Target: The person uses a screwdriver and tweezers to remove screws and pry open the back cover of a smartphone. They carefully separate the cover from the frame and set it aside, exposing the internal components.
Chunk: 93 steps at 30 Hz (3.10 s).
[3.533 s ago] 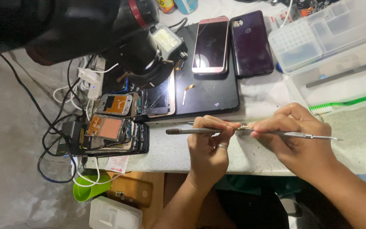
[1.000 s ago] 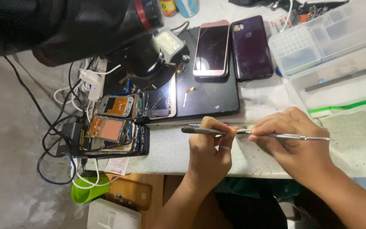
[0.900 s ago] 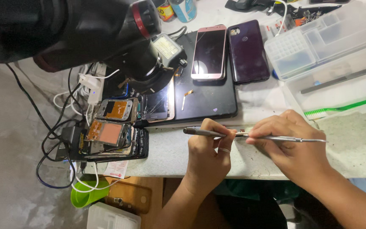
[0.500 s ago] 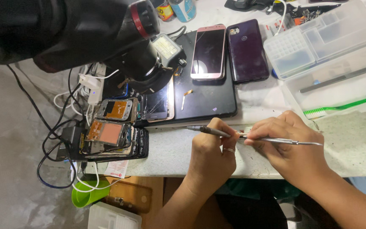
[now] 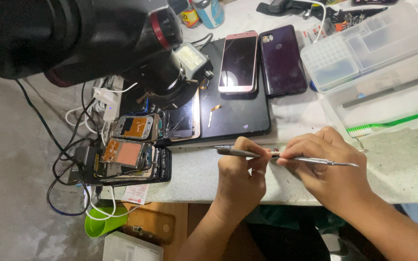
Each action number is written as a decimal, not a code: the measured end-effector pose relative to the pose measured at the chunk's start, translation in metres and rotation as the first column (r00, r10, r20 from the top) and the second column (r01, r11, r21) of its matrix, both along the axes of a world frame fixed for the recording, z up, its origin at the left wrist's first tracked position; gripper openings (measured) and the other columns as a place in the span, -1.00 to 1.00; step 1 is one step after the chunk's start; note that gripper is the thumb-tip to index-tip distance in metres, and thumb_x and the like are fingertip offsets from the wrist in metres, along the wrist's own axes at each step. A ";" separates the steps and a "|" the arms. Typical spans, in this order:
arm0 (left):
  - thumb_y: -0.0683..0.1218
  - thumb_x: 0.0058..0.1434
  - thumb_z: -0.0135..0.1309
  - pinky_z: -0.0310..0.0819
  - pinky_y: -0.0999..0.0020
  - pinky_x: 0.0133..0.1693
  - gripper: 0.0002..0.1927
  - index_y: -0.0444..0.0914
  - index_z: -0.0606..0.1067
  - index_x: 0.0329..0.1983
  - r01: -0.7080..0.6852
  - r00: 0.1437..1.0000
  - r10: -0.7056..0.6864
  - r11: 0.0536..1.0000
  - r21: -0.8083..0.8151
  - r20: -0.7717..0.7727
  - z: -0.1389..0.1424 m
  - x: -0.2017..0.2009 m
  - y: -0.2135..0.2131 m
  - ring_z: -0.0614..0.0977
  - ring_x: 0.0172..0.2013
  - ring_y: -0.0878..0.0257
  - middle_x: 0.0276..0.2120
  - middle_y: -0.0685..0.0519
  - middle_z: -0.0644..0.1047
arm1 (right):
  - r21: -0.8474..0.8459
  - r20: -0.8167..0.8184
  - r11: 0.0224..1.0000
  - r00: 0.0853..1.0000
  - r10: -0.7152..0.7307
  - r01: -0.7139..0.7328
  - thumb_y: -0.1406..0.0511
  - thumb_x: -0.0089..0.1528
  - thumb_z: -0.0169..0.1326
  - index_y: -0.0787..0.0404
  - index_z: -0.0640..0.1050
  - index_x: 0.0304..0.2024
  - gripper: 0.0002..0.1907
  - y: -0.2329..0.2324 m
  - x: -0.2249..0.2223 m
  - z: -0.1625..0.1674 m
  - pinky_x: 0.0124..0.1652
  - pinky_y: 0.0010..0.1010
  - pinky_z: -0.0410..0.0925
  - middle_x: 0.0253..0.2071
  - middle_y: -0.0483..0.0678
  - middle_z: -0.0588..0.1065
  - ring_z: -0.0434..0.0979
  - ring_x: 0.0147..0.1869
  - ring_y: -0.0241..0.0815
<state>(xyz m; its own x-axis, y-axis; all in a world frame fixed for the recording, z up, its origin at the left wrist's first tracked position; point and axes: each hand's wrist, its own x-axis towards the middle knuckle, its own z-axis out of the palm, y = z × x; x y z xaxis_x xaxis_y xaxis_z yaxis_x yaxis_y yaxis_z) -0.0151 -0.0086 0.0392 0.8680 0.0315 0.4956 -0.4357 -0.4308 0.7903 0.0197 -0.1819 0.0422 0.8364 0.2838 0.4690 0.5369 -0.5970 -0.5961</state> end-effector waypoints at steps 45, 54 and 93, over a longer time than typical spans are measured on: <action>-0.38 0.25 0.16 0.69 0.37 -0.22 -0.82 -0.34 0.40 -0.22 -0.098 0.995 0.099 0.995 0.035 -0.022 0.000 -0.005 -0.002 0.71 -0.31 0.12 -0.32 -0.11 0.56 | 0.003 0.035 1.000 0.999 -0.027 0.027 0.21 0.03 0.37 0.04 0.58 -0.41 -0.80 0.004 -0.001 -0.003 -0.34 -0.41 0.37 -0.30 -0.34 0.60 0.49 -0.24 -0.25; -0.38 0.21 0.16 0.68 0.38 -0.26 -0.81 -0.34 0.39 -0.24 -0.078 0.995 0.080 0.997 0.025 -0.066 -0.002 -0.002 -0.001 0.72 -0.37 0.15 -0.39 -0.07 0.58 | -0.022 0.032 0.999 0.999 -0.031 0.032 0.21 0.03 0.37 0.03 0.60 -0.42 -0.82 0.004 -0.002 -0.004 -0.36 -0.39 0.37 -0.32 -0.34 0.61 0.48 -0.27 -0.23; -0.34 0.24 0.16 0.52 0.25 -0.40 -0.81 -0.31 0.37 -0.22 -0.042 0.998 0.053 0.973 0.225 -0.042 0.014 -0.002 0.003 0.66 -0.42 0.01 -0.45 -0.10 0.51 | -0.062 0.059 0.997 0.998 -0.034 0.037 0.23 0.05 0.36 0.02 0.61 -0.38 -0.84 0.001 -0.005 -0.007 -0.33 -0.40 0.35 -0.28 -0.31 0.60 0.46 -0.26 -0.22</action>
